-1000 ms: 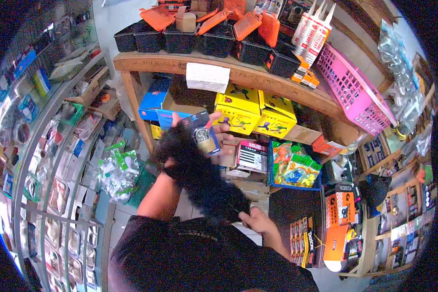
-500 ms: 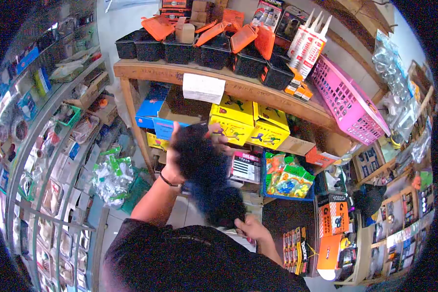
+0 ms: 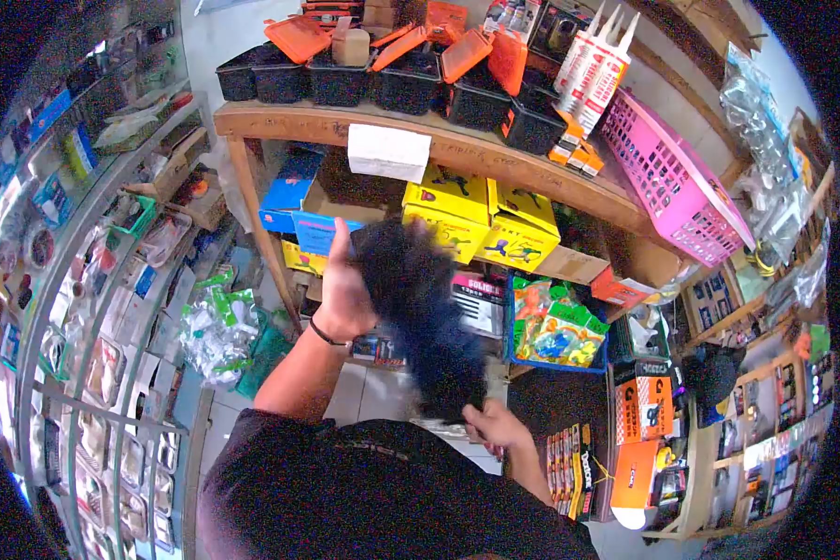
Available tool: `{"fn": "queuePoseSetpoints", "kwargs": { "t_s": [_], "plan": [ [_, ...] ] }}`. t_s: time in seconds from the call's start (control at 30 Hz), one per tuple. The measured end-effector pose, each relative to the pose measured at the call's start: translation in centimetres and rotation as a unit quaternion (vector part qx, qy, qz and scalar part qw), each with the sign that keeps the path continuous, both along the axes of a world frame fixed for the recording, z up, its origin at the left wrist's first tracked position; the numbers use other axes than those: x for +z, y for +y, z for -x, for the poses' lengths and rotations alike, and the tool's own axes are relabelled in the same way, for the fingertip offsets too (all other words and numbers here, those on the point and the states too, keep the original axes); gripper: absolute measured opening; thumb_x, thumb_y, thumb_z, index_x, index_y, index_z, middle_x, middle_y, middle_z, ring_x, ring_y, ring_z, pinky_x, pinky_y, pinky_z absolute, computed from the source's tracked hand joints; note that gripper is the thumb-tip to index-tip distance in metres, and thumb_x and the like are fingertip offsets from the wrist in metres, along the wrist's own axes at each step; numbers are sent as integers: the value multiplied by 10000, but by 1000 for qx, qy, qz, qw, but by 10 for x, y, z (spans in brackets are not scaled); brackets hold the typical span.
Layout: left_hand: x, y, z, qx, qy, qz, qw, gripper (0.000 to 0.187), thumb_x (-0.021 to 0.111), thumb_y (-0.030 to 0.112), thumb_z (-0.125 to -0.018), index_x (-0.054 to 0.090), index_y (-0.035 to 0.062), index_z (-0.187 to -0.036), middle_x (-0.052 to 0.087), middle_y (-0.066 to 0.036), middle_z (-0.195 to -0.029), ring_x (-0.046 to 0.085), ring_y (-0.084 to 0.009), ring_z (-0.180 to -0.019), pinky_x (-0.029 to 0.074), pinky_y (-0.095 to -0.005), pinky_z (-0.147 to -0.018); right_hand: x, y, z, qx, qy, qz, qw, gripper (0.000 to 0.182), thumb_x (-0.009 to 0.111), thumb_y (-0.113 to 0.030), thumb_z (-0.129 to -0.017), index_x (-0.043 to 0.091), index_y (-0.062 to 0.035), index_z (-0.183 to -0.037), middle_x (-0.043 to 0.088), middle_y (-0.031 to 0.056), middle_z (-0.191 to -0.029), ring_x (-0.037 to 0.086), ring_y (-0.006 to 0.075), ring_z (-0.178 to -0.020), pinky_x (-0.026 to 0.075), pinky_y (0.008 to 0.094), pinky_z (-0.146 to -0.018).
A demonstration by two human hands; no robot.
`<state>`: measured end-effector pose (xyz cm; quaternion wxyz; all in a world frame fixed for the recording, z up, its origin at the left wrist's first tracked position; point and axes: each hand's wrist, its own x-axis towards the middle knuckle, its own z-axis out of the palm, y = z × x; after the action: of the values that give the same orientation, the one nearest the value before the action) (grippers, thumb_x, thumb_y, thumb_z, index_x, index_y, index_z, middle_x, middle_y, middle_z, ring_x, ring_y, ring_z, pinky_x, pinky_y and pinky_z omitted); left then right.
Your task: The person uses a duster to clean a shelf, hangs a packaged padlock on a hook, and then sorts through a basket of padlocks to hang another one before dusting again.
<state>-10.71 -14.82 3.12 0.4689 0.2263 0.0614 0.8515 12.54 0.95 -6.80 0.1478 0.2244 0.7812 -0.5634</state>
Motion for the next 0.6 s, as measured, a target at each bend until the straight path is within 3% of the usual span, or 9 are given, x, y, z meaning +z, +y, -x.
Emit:
{"fn": "queuePoseSetpoints", "kwargs": {
  "t_s": [0.1, 0.17, 0.23, 0.3, 0.37, 0.43, 0.5, 0.57, 0.6],
  "plan": [
    [-4, 1, 2, -67, 103, -63, 990, 827, 177, 674, -759, 342, 11, -1226, 427, -188, -1188, 445, -327, -1065, 326, -437, -926, -18, 5, -2, 76, 75, -49, 993, 448, 465, -342, -846, 400, -72, -494, 400, 9, -429, 368, 93, -335, 274, 242, -318],
    [1, -1, -4, 9, -113, 25, 993, 898, 222, 724, -707, 285, 8, -1246, 450, -225, -1131, 442, -396, -1032, 316, -514, -903, -15, 2, 0, -113, 46, 120, 985, 472, 493, -397, -819, 438, -62, -491, 428, 15, -449, 375, 93, -369, 282, 251, -353],
    [-5, 2, -3, 56, -48, 78, 994, 901, 225, 727, -703, 291, 9, -1243, 453, -225, -1124, 450, -395, -1022, 320, -521, -899, -12, -3, 0, -59, 45, 18, 997, 458, 495, -397, -817, 439, -65, -507, 428, 9, -454, 352, 90, -367, 274, 255, -364],
    [-13, 1, 6, -76, 94, -70, 990, 812, 190, 666, -763, 328, 21, -1238, 414, -186, -1204, 432, -329, -1084, 313, -460, -934, -5, -8, 3, 112, 5, -70, 991, 497, 458, -414, -825, 476, -51, -488, 460, 22, -431, 418, 107, -358, 319, 296, -363],
    [-8, -1, 4, -69, 111, -73, 989, 806, 186, 659, -769, 321, 21, -1242, 412, -179, -1209, 426, -335, -1089, 322, -462, -926, -24, -4, 2, 53, 60, -33, 996, 505, 456, -430, -822, 472, -53, -487, 456, 25, -437, 410, 109, -371, 326, 310, -374],
    [0, -2, -3, 2, -116, -9, 993, 882, 221, 717, -714, 281, 21, -1253, 456, -213, -1129, 439, -404, -1037, 331, -556, -871, -22, -7, 5, -103, 41, 77, 991, 515, 466, -433, -814, 458, -47, -473, 434, 33, -425, 409, 124, -382, 338, 318, -393],
    [-1, -1, -3, 37, -97, 40, 994, 878, 219, 714, -716, 287, 20, -1249, 467, -209, -1107, 459, -397, -1009, 337, -550, -870, -13, -11, 3, -68, 43, 67, 995, 509, 462, -431, -816, 455, -58, -470, 418, 26, -415, 388, 128, -372, 331, 303, -385],
    [-11, -5, 4, -63, 69, -29, 995, 798, 187, 658, -769, 320, 29, -1242, 454, -180, -1152, 465, -341, -1030, 325, -475, -921, 2, -12, 6, 136, -22, -53, 989, 472, 462, -429, -819, 470, -80, -501, 423, 0, -429, 375, 117, -363, 294, 270, -355],
    [-11, -6, 4, -63, 69, -29, 995, 798, 187, 658, -769, 320, 29, -1242, 454, -180, -1152, 465, -341, -1030, 325, -475, -921, -17, -7, 3, 111, 27, -1, 993, 421, 466, -419, -825, 438, -104, -547, 398, -19, -440, 341, 104, -358, 257, 249, -340]
  ]
}}
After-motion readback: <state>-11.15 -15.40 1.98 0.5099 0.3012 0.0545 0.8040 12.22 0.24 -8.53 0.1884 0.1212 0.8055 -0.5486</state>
